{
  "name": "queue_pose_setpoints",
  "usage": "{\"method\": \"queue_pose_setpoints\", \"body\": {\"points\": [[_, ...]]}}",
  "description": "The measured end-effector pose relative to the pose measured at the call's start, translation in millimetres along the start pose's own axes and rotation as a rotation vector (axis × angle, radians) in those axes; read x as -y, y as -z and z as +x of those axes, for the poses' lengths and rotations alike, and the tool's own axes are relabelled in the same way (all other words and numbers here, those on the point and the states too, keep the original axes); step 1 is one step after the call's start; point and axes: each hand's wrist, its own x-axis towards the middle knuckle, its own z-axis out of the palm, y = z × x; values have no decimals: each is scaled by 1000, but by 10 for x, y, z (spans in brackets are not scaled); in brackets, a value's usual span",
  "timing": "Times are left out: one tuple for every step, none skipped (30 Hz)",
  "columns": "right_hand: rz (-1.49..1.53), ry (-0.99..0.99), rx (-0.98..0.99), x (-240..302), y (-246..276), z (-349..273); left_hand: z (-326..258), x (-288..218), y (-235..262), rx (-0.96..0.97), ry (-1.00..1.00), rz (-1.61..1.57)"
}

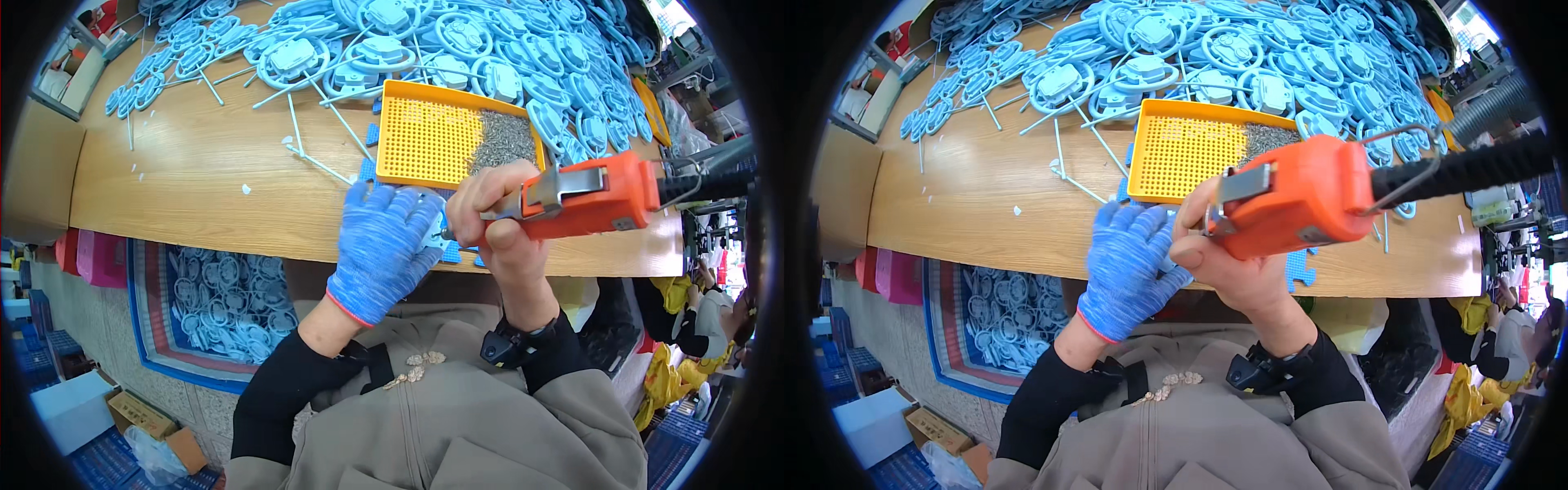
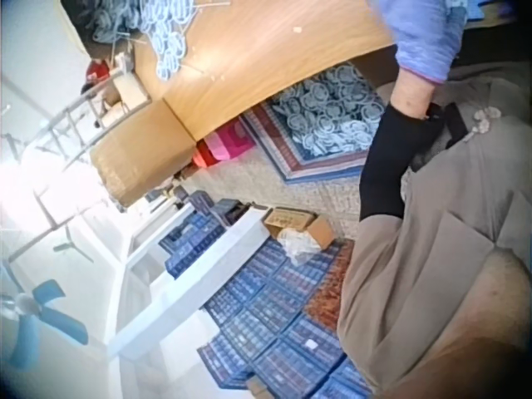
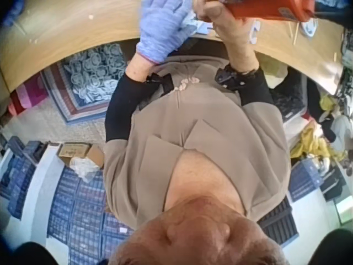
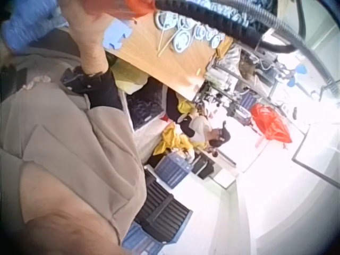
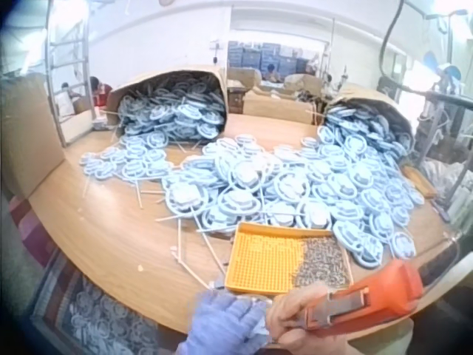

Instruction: Using an electric screwdriver to assemble small blue plastic circular components at a factory workstation.

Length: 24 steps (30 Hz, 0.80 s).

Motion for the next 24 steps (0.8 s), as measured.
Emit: {"method": "queue_pose_setpoints", "body": {"points": [[1,-1,1,-12,1,5,39,35,-14,13,-105,-73],[16,-14,25,-29,8,19,69,49,-4,12,-105,-71],[26,-22,48,-35,15,31,110,53,8,83,-92,-138],[37,-8,39,-40,0,45,149,50,30,152,-81,-203],[34,4,41,-47,8,25,150,39,28,145,-89,-198],[64,-22,4,-78,13,6,138,53,1,120,-102,-208],[94,-34,-26,-81,20,28,163,66,20,85,-123,-208],[155,-61,-31,-48,22,37,148,44,92,-4,-146,-237],[328,-134,-7,-50,87,43,60,57,179,35,-114,-195],[304,-86,-19,4,184,10,-78,89,316,111,-78,-92],[285,-37,-32,43,298,17,-197,133,501,176,-33,-30],[336,43,-25,80,407,72,-173,149,879,335,21,-25],[394,117,-11,123,461,113,-151,231,1039,331,10,-10],[359,98,-67,166,495,158,-125,303,1127,266,23,102],[362,112,-63,175,516,215,-60,344,1165,197,37,214],[290,110,-84,160,543,283,132,398,1122,188,27,225],[215,106,-109,138,578,334,437,465,1019,198,-26,206],[213,120,-104,106,628,366,772,527,895,212,-78,187],[210,134,-107,127,668,372,1084,595,726,163,-173,177],[270,134,-111,127,709,351,1387,667,506,115,-266,167],[328,129,-123,120,760,316,1707,677,296,122,-282,143],[317,145,-142,127,823,289,2027,653,92,131,-299,120],[318,151,-144,139,859,278,2326,624,-111,203,-133,122],[305,148,-174,122,905,254,2599,631,-335,276,30,124]]}}
